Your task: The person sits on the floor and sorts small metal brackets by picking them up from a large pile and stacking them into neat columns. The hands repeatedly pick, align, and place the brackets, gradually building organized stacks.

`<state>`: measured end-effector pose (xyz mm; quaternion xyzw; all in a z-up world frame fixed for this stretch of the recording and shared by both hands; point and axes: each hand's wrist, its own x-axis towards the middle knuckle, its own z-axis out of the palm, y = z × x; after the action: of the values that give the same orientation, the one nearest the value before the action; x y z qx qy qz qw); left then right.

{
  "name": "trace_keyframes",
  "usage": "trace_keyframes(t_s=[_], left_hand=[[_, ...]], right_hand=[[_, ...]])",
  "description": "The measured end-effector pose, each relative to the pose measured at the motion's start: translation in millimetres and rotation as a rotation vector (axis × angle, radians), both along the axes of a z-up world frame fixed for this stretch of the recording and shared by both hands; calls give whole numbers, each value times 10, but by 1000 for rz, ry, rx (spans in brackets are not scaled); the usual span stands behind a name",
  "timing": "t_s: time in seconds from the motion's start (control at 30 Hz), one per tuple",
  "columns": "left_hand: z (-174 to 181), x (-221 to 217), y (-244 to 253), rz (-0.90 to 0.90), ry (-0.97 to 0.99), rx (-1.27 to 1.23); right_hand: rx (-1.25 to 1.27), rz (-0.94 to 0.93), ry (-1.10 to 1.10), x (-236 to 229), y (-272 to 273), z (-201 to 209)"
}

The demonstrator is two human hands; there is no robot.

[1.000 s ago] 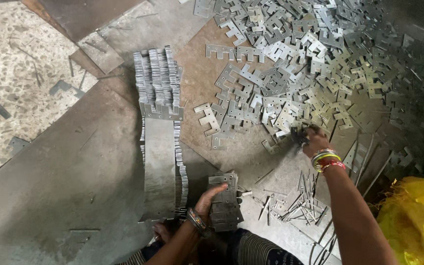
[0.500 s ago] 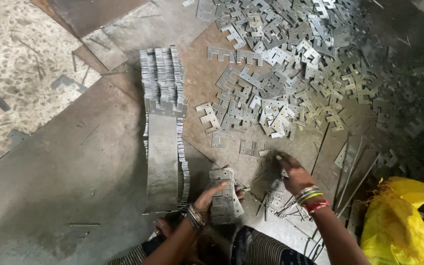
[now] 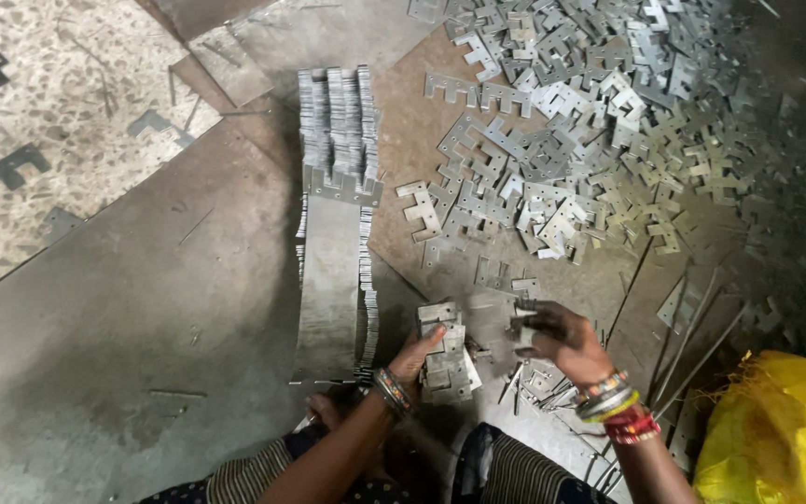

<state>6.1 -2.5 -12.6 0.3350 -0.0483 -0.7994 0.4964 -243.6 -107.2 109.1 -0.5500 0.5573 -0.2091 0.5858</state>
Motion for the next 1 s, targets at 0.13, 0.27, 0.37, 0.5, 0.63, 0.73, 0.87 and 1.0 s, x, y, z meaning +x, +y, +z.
trace_keyframes(t_s=[0.13,0.27,0.37,0.5,0.63,0.73,0.87,1.0], left_hand=[[29,50,5,-68,8,136],[39,104,-19,-49,162,-49],[65,102,-10,-105,234,24],[105,87,2,-31,176,-20],[47,91,-41,-51,62,-35],[-12,91,-31,-78,85,4],[-70,95,-17,-95,218,2],[-40,85,-50,-102,257,-7]], right_hand=[[-311,137,940,91,-141,-311],[-416,99,1094,-37,-281,-726],[-385,-23,839,-186,-288,-778],[-168,-48,506,-229,-159,-422],[206,73,120,-39,-107,-66],[-21,65,338,211,-220,-116],[-615,465,1033,424,-465,-536],[-687,621,998,305,-436,-820]])
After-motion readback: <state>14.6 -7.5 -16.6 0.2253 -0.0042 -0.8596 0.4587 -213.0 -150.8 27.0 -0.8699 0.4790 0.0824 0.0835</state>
